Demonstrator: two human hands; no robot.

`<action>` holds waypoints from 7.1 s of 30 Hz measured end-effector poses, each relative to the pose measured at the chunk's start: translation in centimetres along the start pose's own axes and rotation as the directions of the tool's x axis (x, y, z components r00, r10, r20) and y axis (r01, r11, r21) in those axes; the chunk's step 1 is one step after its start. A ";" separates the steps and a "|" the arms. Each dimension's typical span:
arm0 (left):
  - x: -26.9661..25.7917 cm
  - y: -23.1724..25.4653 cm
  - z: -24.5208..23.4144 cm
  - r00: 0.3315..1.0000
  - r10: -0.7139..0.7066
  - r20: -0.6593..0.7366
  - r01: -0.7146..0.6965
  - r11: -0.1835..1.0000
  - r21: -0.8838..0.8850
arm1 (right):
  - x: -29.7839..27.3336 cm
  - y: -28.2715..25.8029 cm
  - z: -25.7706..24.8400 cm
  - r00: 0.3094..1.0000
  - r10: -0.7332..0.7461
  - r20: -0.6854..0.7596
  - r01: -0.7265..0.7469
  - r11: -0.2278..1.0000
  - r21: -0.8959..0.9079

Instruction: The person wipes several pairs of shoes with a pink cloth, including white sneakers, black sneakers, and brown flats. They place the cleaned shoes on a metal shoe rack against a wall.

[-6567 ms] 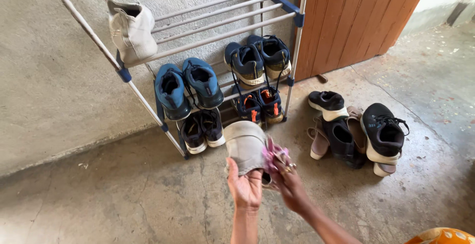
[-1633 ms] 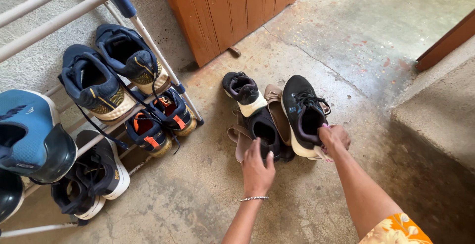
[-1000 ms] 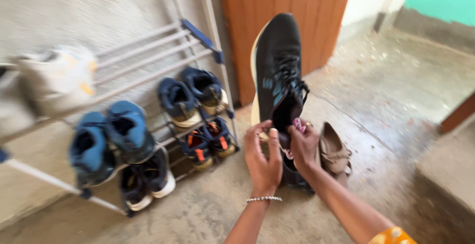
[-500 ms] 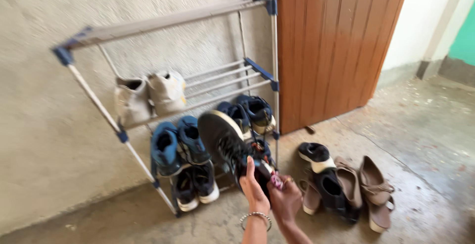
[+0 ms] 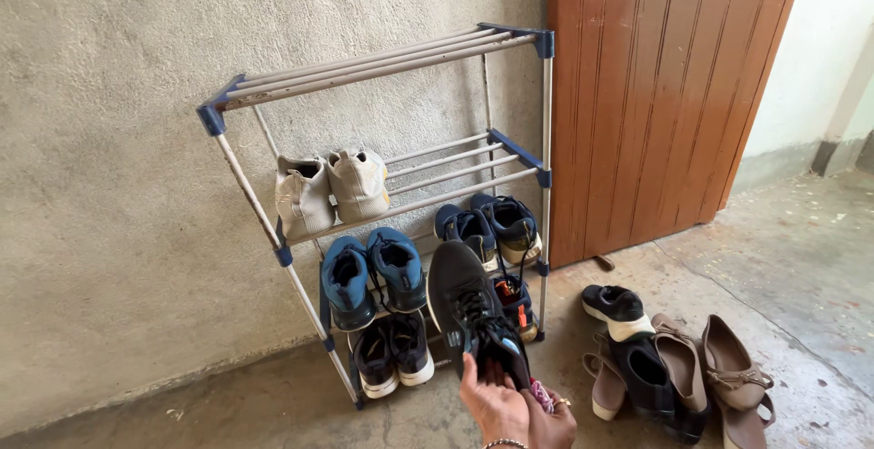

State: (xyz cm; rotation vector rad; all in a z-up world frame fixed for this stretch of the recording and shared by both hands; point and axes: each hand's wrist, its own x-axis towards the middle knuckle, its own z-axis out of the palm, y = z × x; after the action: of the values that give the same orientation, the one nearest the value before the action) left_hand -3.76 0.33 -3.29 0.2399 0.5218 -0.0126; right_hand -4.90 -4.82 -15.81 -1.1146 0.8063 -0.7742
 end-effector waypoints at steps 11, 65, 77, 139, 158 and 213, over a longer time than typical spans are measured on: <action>-4.0 3.9 4.4 0.915 -0.031 0.402 0.026 1.000 0.018 | -1.4 2.4 2.0 0.927 -0.375 0.002 0.367 0.908 0.202; -0.7 7.1 -3.9 0.584 -0.073 0.808 -0.782 0.216 0.585 | -3.3 -16.4 1.8 0.422 -0.474 0.773 0.695 0.717 0.060; -4.9 8.9 -1.6 0.605 -0.093 0.790 -0.782 0.114 0.613 | -2.0 -13.5 0.9 0.439 -0.572 0.693 0.809 0.587 -0.029; 6.0 3.9 -11.3 0.320 -0.184 0.929 -0.941 -0.178 0.289 | -4.6 -18.1 0.4 -0.046 -0.393 0.919 0.709 0.635 0.307; 5.5 3.4 -12.3 0.326 -0.228 0.918 -0.925 -0.278 0.259 | -4.0 -18.3 1.6 0.334 -0.043 0.942 0.170 0.985 -0.015; 0.5 6.9 -8.6 0.578 0.035 0.815 -0.816 -0.008 0.578 | 1.9 -15.9 2.1 0.600 -0.394 0.696 0.686 0.701 -0.195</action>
State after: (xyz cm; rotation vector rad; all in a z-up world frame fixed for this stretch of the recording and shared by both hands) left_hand -7.05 9.09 -9.22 1.7490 -0.4168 0.2802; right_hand -4.17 -9.49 -0.41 -1.9782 0.0273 -0.6718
